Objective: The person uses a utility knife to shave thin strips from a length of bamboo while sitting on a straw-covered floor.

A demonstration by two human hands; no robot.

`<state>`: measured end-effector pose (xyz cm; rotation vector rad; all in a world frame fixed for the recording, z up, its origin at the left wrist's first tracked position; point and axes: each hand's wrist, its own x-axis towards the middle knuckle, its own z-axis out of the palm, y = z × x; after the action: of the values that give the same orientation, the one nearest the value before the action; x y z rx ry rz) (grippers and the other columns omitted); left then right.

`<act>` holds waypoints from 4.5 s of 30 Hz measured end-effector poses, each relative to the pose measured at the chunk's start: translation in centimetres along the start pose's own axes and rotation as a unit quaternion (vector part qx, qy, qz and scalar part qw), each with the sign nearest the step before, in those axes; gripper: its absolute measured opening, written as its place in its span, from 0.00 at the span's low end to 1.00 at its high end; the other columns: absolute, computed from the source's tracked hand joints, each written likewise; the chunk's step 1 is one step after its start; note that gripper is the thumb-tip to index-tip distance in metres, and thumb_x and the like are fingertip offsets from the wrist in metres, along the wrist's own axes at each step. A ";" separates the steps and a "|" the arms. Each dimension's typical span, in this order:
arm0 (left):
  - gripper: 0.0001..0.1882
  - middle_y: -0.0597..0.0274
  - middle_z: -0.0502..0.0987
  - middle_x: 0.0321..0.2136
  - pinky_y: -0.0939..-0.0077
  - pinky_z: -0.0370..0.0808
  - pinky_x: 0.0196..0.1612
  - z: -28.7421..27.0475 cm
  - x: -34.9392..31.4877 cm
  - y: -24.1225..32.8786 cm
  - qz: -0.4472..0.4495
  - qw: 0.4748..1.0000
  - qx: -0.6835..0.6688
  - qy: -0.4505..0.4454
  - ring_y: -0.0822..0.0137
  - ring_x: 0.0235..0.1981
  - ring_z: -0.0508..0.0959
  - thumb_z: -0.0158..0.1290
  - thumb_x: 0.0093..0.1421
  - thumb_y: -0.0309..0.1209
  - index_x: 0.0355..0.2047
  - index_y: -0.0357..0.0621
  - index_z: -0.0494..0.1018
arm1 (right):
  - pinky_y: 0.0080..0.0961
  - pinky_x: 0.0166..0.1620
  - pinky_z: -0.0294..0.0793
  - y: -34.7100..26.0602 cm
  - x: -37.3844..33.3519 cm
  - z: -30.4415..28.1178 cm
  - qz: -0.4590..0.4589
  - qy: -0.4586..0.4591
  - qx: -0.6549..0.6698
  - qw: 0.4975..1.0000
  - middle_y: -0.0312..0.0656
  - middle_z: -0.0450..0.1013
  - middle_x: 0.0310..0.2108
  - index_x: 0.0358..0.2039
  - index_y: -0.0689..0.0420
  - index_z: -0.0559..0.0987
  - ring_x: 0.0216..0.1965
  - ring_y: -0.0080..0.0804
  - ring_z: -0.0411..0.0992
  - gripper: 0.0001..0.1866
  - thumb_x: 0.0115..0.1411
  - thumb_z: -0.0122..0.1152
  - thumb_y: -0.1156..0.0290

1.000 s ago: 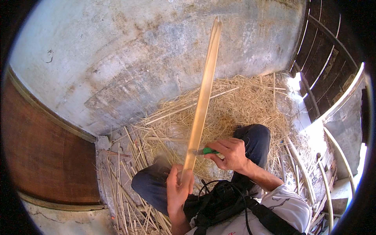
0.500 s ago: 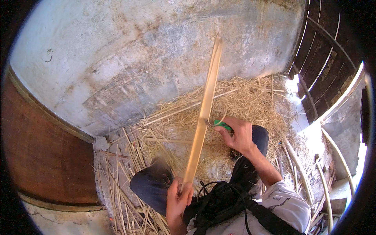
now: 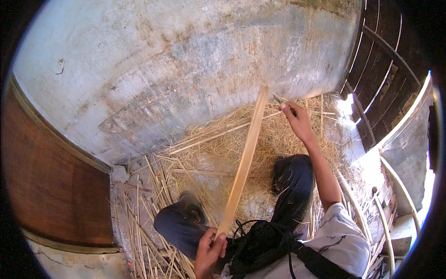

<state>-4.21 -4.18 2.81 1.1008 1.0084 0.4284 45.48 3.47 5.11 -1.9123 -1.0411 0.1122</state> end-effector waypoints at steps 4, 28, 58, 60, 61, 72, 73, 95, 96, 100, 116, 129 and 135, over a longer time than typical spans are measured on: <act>0.10 0.67 0.73 0.22 0.78 0.67 0.23 0.5 1.5 0.6 0.035 0.999 -0.026 0.024 0.77 0.19 0.70 0.55 0.77 0.35 0.44 0.40 0.73 | 0.32 0.46 0.77 -0.2 -2.9 1.2 0.019 -0.080 0.148 0.986 0.40 0.83 0.38 0.49 0.58 0.86 0.37 0.31 0.77 0.26 0.74 0.60 0.45; 0.11 0.68 0.76 0.22 0.76 0.72 0.26 -1.0 5.2 2.2 0.158 0.964 0.208 0.049 0.77 0.21 0.75 0.60 0.74 0.34 0.42 0.36 0.78 | 0.27 0.37 0.71 -8.0 -8.3 1.1 0.090 -0.130 0.340 0.927 0.37 0.83 0.29 0.45 0.59 0.83 0.29 0.22 0.71 0.12 0.73 0.63 0.62; 0.10 0.67 0.73 0.21 0.75 0.65 0.23 5.1 4.5 4.7 0.251 0.928 0.240 0.134 0.79 0.22 0.68 0.56 0.75 0.32 0.44 0.35 0.77 | 0.39 0.29 0.80 -8.0 -16.8 4.4 -0.278 -0.038 -0.018 0.960 0.41 0.83 0.31 0.47 0.48 0.88 0.26 0.44 0.82 0.16 0.63 0.74 0.55; 0.11 0.66 0.72 0.21 0.74 0.66 0.23 5.0 4.0 4.2 0.239 0.924 0.265 0.138 0.79 0.22 0.69 0.57 0.75 0.32 0.44 0.34 0.77 | 0.40 0.30 0.81 -7.9 -15.2 4.0 -0.246 -0.019 -0.018 0.969 0.43 0.84 0.34 0.48 0.49 0.87 0.27 0.46 0.83 0.16 0.64 0.73 0.55; 0.11 0.65 0.72 0.20 0.74 0.66 0.23 5.1 3.8 4.1 0.223 0.930 0.259 0.138 0.79 0.22 0.70 0.57 0.75 0.33 0.44 0.34 0.77 | 0.40 0.30 0.81 -7.9 -14.5 3.7 -0.231 -0.009 -0.019 0.973 0.44 0.85 0.35 0.49 0.49 0.87 0.28 0.47 0.83 0.17 0.64 0.73 0.56; 0.12 0.72 0.74 0.21 0.81 0.63 0.20 4.2 -0.5 2.6 0.052 0.992 0.087 0.073 0.81 0.17 0.69 0.57 0.76 0.35 0.45 0.37 0.78 | 0.41 0.44 0.78 -5.4 -6.9 -0.1 -0.013 0.022 0.063 0.998 0.55 0.81 0.35 0.51 0.57 0.83 0.39 0.54 0.83 0.19 0.77 0.57 0.55; 0.11 0.72 0.72 0.20 0.80 0.64 0.19 4.3 -0.2 2.6 0.045 0.994 0.060 0.076 0.81 0.16 0.68 0.57 0.76 0.35 0.44 0.37 0.78 | 0.41 0.45 0.79 -5.1 -8.0 0.5 -0.041 0.008 0.078 0.996 0.55 0.81 0.36 0.52 0.57 0.82 0.39 0.54 0.83 0.18 0.76 0.58 0.55; 0.12 0.77 0.68 0.22 0.78 0.60 0.26 3.6 4.4 2.6 0.160 0.986 0.057 0.006 0.82 0.23 0.63 0.53 0.78 0.36 0.43 0.38 0.75 | 0.36 0.26 0.74 -9.7 -19.6 4.4 -0.353 -0.114 0.034 0.928 0.37 0.73 0.24 0.44 0.51 0.86 0.22 0.41 0.76 0.19 0.57 0.78 0.55; 0.13 0.78 0.68 0.20 0.80 0.58 0.22 3.4 4.6 2.3 0.157 0.986 0.052 -0.007 0.83 0.19 0.62 0.52 0.79 0.36 0.48 0.38 0.76 | 0.36 0.25 0.73 -9.7 -19.6 4.4 -0.355 -0.109 0.036 0.928 0.37 0.73 0.24 0.44 0.51 0.86 0.22 0.41 0.76 0.19 0.57 0.78 0.55; 0.16 0.78 0.68 0.17 0.81 0.55 0.16 3.2 4.4 2.4 0.135 0.989 0.043 -0.038 0.84 0.14 0.61 0.49 0.80 0.37 0.54 0.37 0.77 | 0.35 0.25 0.73 -10.1 -19.5 4.2 -0.364 -0.095 0.030 0.926 0.36 0.71 0.23 0.44 0.51 0.86 0.21 0.40 0.75 0.19 0.56 0.79 0.56; 0.14 0.80 0.65 0.19 0.79 0.56 0.23 3.0 3.7 3.4 0.079 0.996 0.040 -0.012 0.84 0.21 0.62 0.56 0.77 0.38 0.36 0.41 0.75 | 0.36 0.28 0.75 -10.0 -17.7 4.0 -0.308 -0.063 0.006 0.949 0.41 0.80 0.28 0.45 0.53 0.87 0.25 0.45 0.79 0.19 0.55 0.79 0.61; 0.15 0.77 0.68 0.17 0.80 0.60 0.17 2.6 3.2 2.3 0.076 0.997 0.033 0.010 0.83 0.14 0.65 0.59 0.76 0.39 0.40 0.37 0.79 | 0.40 0.38 0.82 -8.9 -13.2 2.8 -0.213 -0.083 0.044 0.973 0.48 0.84 0.38 0.46 0.54 0.86 0.36 0.51 0.84 0.16 0.64 0.74 0.58; 0.15 0.74 0.71 0.18 0.80 0.62 0.17 2.4 3.8 1.7 0.087 0.996 0.025 0.014 0.83 0.14 0.68 0.59 0.75 0.37 0.42 0.35 0.79 | 0.35 0.41 0.80 -9.4 -14.7 3.8 -0.159 -0.195 0.227 0.941 0.49 0.82 0.37 0.52 0.60 0.84 0.33 0.40 0.81 0.22 0.65 0.75 0.58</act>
<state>0.03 -1.95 2.80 1.2355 0.9547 0.5628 28.55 -2.24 5.40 -1.3102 -1.4328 0.5175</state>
